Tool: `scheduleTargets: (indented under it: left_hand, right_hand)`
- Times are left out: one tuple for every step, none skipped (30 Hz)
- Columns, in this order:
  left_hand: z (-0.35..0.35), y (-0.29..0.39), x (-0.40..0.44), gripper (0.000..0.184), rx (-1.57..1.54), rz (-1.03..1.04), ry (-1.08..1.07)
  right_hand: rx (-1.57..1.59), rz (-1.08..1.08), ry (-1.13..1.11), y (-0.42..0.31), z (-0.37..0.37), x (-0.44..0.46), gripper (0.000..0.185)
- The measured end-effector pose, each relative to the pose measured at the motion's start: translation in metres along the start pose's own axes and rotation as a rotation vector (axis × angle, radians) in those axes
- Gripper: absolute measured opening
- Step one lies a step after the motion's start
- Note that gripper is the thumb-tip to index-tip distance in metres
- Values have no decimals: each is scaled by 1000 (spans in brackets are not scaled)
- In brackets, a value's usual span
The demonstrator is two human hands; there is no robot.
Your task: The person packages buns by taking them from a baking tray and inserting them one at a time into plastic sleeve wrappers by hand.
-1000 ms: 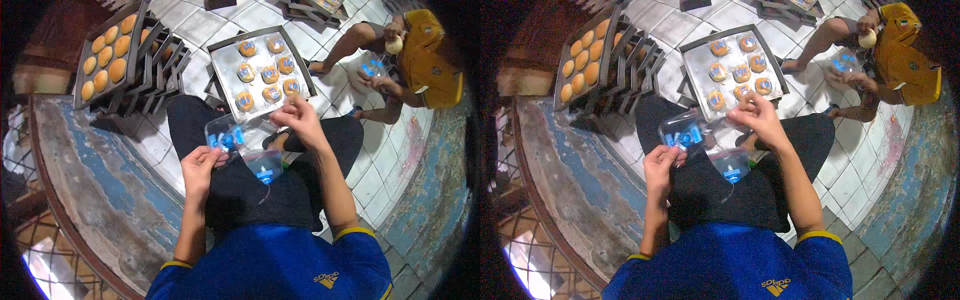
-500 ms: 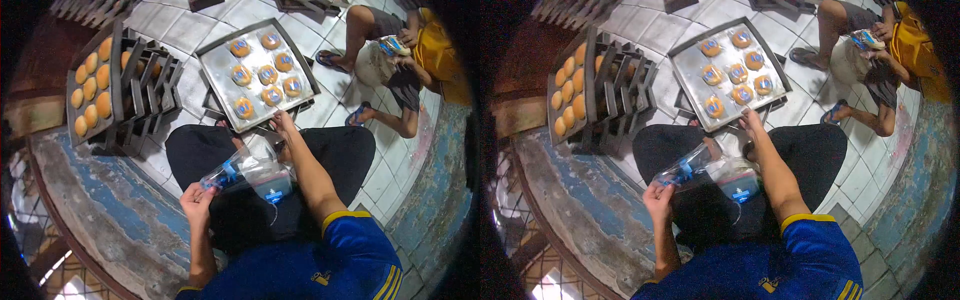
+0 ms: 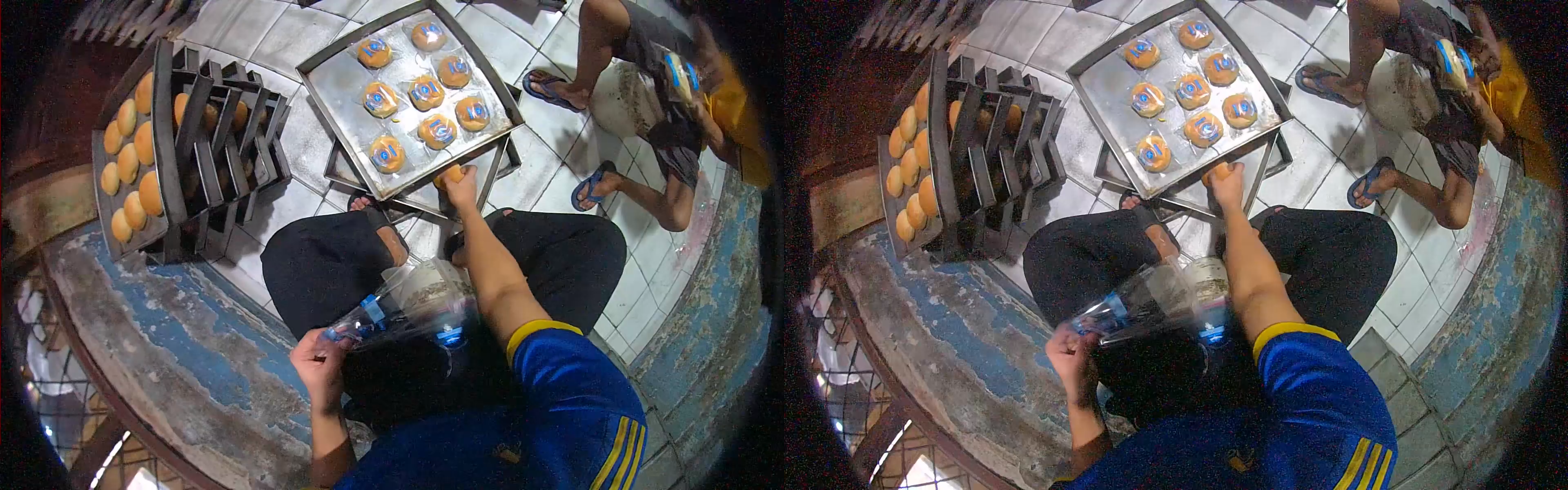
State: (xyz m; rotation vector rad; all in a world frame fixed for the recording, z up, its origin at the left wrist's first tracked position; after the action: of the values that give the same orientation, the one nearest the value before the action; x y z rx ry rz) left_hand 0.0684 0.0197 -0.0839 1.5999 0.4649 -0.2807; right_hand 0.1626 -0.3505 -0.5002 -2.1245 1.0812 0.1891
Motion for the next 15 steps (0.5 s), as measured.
scheduleTargets:
  left_hand:
    - [0, 0, 1, 10, 1, 5, 0]
    - [1, 0, 2, 10, -65, -2, -32]
    - [3, 1, 3, 11, -131, -11, -63]
    - [6, 3, 3, 11, -130, -8, -61]
    - [10, 4, 5, 12, -164, -41, -46]
    - [13, 5, 8, 12, -199, -75, -32]
    - [13, 6, 10, 12, -201, -77, -24]
    - [14, 5, 11, 13, -210, -124, -56]
    - [14, 4, 10, 13, -222, -166, -89]
    - [12, 5, 10, 13, -231, -158, -89]
    - [12, 5, 10, 15, -227, -178, -116]
    - [14, 5, 11, 16, -226, -196, -143]
    - [13, 7, 11, 16, -244, -184, -142]
    - [13, 9, 9, 17, -260, -189, -163]
    - [11, 10, 7, 19, -275, -194, -184]
  right_hand:
    - [175, -16, -29, 0, 3, -8, 71]
    - [177, -75, 46, -2, 2, -17, 69]
    - [181, -77, 47, -8, -5, -28, 69]
    - [259, -6, 47, -15, -20, -42, 69]
    - [339, 62, 46, -22, -33, -55, 68]
    - [311, -63, 104, -27, -49, -67, 66]
    - [478, -11, -67, -37, -64, -79, 62]
    - [639, 43, -239, -60, -93, -96, 59]
    - [760, 43, -447, -105, -141, -128, 57]
    - [705, -49, -561, -140, -186, -159, 58]
    - [695, -208, -659, -154, -213, -175, 57]
    - [677, -297, -708, -163, -236, -190, 56]
    - [662, -386, -755, -172, -259, -206, 55]
    - [764, -441, -837, -183, -279, -226, 58]
    - [868, -493, -922, -190, -295, -245, 62]
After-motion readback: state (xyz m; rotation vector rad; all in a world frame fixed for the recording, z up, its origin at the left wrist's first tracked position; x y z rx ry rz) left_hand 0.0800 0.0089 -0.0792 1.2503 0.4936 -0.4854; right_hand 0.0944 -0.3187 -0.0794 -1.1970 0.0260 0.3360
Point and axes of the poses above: each hand's wrist, its own x-axis towards the middle knuckle, its own z-axis out of the palm, y = z × x, the point moved 4 cm from there along x, towards the middle knuckle, and after that the axes turned 7 degrees about -x, right-handed, at the moved point
